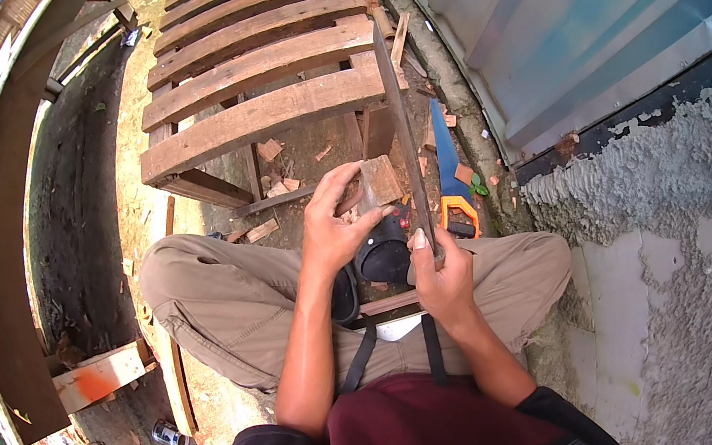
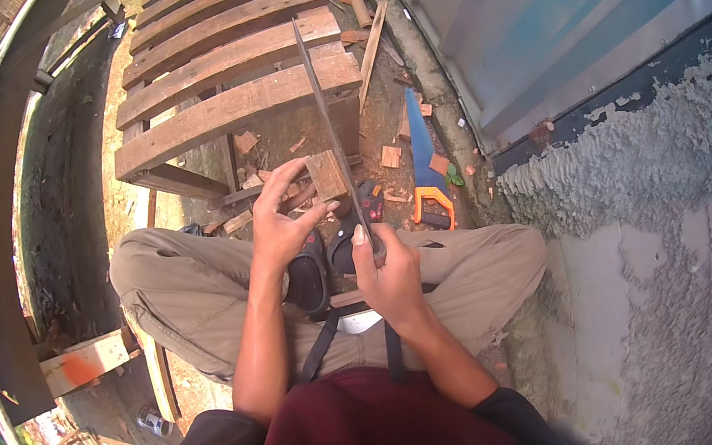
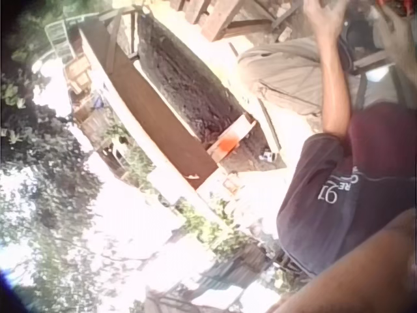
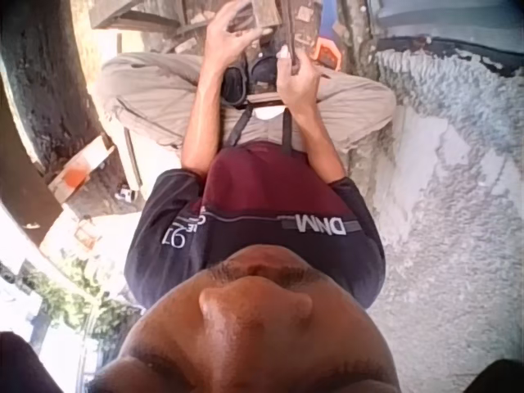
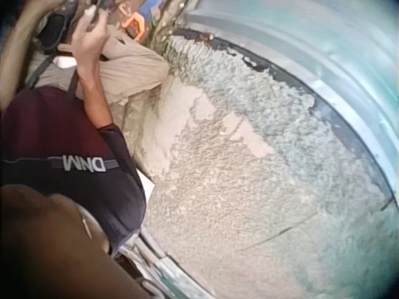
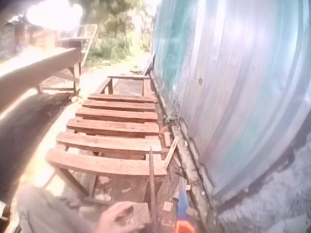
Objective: The person sits on the ground and uses a hand saw to cut a wooden plank on a pallet. After cutting, they use a knife to scrape and smooth the cut edge of the wood.
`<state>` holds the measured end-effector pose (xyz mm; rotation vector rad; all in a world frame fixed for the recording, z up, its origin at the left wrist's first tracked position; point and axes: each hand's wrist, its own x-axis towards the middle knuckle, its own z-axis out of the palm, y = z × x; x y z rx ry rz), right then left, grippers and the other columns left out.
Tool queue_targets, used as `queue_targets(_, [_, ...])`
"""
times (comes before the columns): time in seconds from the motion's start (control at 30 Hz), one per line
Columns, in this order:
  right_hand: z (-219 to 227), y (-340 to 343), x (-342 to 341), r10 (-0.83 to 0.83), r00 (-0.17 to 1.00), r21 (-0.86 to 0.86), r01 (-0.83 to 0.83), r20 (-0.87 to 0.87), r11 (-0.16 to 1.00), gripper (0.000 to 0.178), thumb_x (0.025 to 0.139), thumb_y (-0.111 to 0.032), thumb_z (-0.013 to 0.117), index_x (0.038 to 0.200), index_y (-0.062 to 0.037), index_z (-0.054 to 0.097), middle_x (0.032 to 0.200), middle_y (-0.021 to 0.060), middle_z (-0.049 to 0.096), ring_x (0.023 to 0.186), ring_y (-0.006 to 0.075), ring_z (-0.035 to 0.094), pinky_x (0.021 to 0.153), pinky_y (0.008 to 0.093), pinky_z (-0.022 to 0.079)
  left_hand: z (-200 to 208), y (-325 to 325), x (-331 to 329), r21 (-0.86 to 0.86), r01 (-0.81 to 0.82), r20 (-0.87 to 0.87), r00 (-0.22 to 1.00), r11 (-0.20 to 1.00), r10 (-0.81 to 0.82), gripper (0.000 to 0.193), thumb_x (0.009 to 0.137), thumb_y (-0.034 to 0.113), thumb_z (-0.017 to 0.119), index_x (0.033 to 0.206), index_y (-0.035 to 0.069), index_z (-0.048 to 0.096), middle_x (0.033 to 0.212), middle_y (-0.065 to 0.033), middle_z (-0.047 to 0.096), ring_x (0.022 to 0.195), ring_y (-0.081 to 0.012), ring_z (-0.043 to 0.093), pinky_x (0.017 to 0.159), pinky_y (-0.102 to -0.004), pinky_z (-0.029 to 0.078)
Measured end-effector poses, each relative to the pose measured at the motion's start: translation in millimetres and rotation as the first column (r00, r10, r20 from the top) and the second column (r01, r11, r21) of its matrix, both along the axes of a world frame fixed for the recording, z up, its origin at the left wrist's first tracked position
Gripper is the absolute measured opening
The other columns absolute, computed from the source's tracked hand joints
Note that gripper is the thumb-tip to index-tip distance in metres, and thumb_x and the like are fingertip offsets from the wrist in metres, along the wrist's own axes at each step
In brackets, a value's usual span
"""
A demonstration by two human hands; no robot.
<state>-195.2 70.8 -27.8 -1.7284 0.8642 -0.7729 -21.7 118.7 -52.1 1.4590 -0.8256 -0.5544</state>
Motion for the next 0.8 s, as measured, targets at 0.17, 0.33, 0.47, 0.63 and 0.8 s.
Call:
queue_targets(0.17, [25.3,-1.3,-7.9,-0.006,0.984,0.029,0.001,0.178,1.0,0.022,0.105,-0.02,0.056,0.097,0.0005,0.061,0.065,-0.0013,0.055,0.055,0.0052,0.051,0.048,0.0254,0.039,-3.3,3.1,1.3,0.029,0.0,0.007,1.0,1.0,0.0,0.069,0.073,-0.006,0.083,0.137,-0.001,0.058,0.141,-0.0117,0.054,0.126,-0.0232,0.06,0.105,-0.0385,0.056])
queue_targets(0.33, [8.3,-1.6,-5.3,-0.018,0.984,-0.05,0.027,0.177,0.998,0.026,0.104,-0.022,0.054,0.093,0.0003,0.06,0.066,0.0022,0.058,0.055,0.0112,0.056,0.049,0.0301,0.041,3.7,0.2,-1.7,0.005,0.012,-0.027,1.0,1.0,-0.012,0.068,0.074,-0.009,0.081,0.137,-0.002,0.058,0.141,-0.0123,0.054,0.127,-0.0229,0.059,0.106,-0.0387,0.056])
queue_targets(0.47, [-28.1,-7.5,-1.1,0.026,0.979,0.061,-0.014,-0.201,0.998,0.025,0.102,-0.021,0.059,0.092,0.0022,0.061,0.065,0.0094,0.059,0.053,0.0149,0.058,0.051,0.0337,0.045,-1.4,1.6,-1.8,-0.027,0.025,-0.029,0.999,0.999,-0.026,0.068,0.074,-0.008,0.082,0.137,-0.002,0.058,0.141,-0.013,0.054,0.128,-0.0231,0.059,0.106,-0.0383,0.056])
queue_targets(0.63, [-44.1,-12.4,-11.7,0.148,0.989,0.439,-0.133,0.0,0.889,0.028,0.102,-0.024,0.06,0.095,0.003,0.063,0.063,0.0075,0.061,0.052,0.016,0.059,0.05,0.0361,0.043,1.1,2.3,-3.4,-0.046,0.037,-0.04,0.998,0.998,-0.039,0.067,0.074,-0.007,0.083,0.137,-0.003,0.058,0.141,-0.0131,0.054,0.127,-0.0231,0.059,0.105,-0.0384,0.056])
queue_targets(0.8, [8.3,-17.0,-20.7,0.166,0.985,0.513,-0.167,0.047,0.842,0.03,0.107,-0.028,0.055,0.096,-0.0001,0.059,0.064,-0.0016,0.051,0.052,0.0052,0.045,0.047,0.0245,0.037,-3.2,3.3,-3.5,-0.031,0.024,-0.039,0.999,0.999,-0.025,0.067,0.074,-0.007,0.083,0.136,-0.003,0.059,0.14,-0.0119,0.054,0.127,-0.022,0.059,0.106,-0.0378,0.056])
